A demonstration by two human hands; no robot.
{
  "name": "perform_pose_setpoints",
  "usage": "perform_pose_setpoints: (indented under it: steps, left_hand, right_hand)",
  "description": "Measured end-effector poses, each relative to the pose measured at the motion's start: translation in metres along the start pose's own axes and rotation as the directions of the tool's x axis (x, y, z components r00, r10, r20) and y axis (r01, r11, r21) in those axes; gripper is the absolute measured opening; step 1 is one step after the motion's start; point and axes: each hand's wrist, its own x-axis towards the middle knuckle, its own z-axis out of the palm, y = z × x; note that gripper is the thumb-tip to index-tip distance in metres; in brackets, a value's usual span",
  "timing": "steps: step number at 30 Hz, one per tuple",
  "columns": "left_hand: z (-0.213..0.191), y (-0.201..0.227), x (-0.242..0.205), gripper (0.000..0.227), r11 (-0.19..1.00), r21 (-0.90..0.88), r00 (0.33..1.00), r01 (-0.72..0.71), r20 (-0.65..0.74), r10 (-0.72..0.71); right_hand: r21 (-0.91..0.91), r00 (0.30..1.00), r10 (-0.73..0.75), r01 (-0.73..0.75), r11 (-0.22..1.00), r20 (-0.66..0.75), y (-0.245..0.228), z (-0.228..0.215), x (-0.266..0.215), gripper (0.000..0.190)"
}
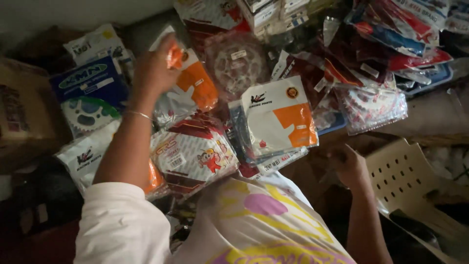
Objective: The person sorts through a large pile of packaged motorcycle sprockets and parts on a table. They pick up various plastic-wrapped items, including a large white sprocket and several smaller packages, moving them around and organizing them into stacks.
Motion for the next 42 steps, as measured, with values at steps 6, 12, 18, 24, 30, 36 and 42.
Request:
perform_pose_setpoints:
  steps: [6,12,18,24,30,36,42]
  left_hand:
    - [-0.033,-0.028,-0.006,0.078,0.965,-0.259,0.994,0.052,-0.079,-0.075]
    - [-0.046,-0.060,-0.026,0.039,0.911,-0.407,0.970,-0.066,-0.241,-0.037]
    - [-0.047,-0.095,-0.048,0.062,0.793,-0.605,0.959,0.070,-0.177,-0.220]
    - [-0.043,-0.134,-0.063,0.055,0.659,-0.752,0.946,-0.010,-0.220,-0.237]
    - [-0.032,-0.134,-0.082,0.058,0.514,-0.854,0.892,-0.077,-0.289,-0.348]
    - [-0.029,-0.126,-0.080,0.056,0.234,-0.946,0.880,-0.224,-0.299,-0.368]
    - [-0.046,-0.017,-0.060,0.058,0.089,-0.967,0.884,-0.237,-0.253,-0.393]
  right_hand:
    - [0.098,0.992,-0.094,0.085,0.992,0.090,-0.070,-0.002,0.033,0.022]
    - [0.230,0.815,-0.476,0.420,0.878,0.330,-0.163,0.080,0.089,0.019]
    - [0.354,0.746,-0.560,0.446,0.822,0.359,-0.278,0.157,0.109,0.031]
    - [0.564,0.779,-0.316,-0.058,0.823,0.541,-0.353,0.213,0.131,0.055]
    - [0.358,0.844,-0.437,0.322,0.876,0.312,-0.294,0.272,0.169,0.030]
    - [0.694,0.827,-0.522,0.250,0.676,0.210,-0.308,0.190,0.127,0.022]
    - [0.731,0.915,-0.369,0.139,0.668,0.164,-0.284,0.120,0.089,0.028]
